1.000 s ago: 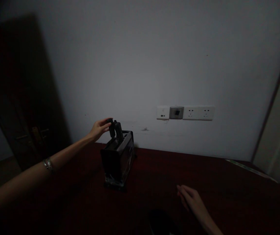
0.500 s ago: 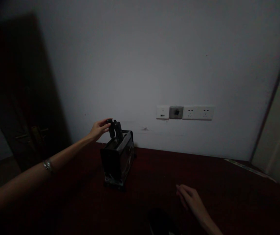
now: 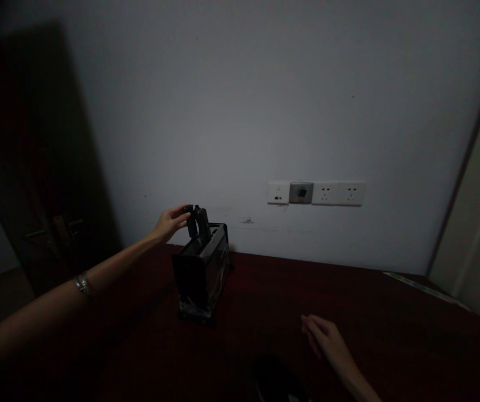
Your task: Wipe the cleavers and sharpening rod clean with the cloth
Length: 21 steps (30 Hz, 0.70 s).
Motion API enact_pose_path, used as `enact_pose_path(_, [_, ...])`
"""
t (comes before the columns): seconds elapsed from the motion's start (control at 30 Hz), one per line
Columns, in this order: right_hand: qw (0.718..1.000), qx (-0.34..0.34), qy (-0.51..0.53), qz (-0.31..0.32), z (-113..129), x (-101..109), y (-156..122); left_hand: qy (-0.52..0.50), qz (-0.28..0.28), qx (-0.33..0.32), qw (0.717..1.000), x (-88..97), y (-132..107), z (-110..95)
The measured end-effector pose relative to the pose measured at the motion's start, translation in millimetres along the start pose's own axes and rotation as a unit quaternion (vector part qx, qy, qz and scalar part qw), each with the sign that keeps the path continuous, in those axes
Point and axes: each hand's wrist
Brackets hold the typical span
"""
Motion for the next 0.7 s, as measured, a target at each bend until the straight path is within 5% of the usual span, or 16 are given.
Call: enact_pose_path(0.7, [1.000,0.005,0.003,-0.003,-4.7,0.6,2.1,-0.012,-0.012,0.014,1.000,-2.7,-5.2,4.0])
Point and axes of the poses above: each hand's wrist, its own y-axis towards the middle knuckle, its own x-axis out of the back of the hand, z = x × y, and after that the axes turned 13 degrees about x, right-handed
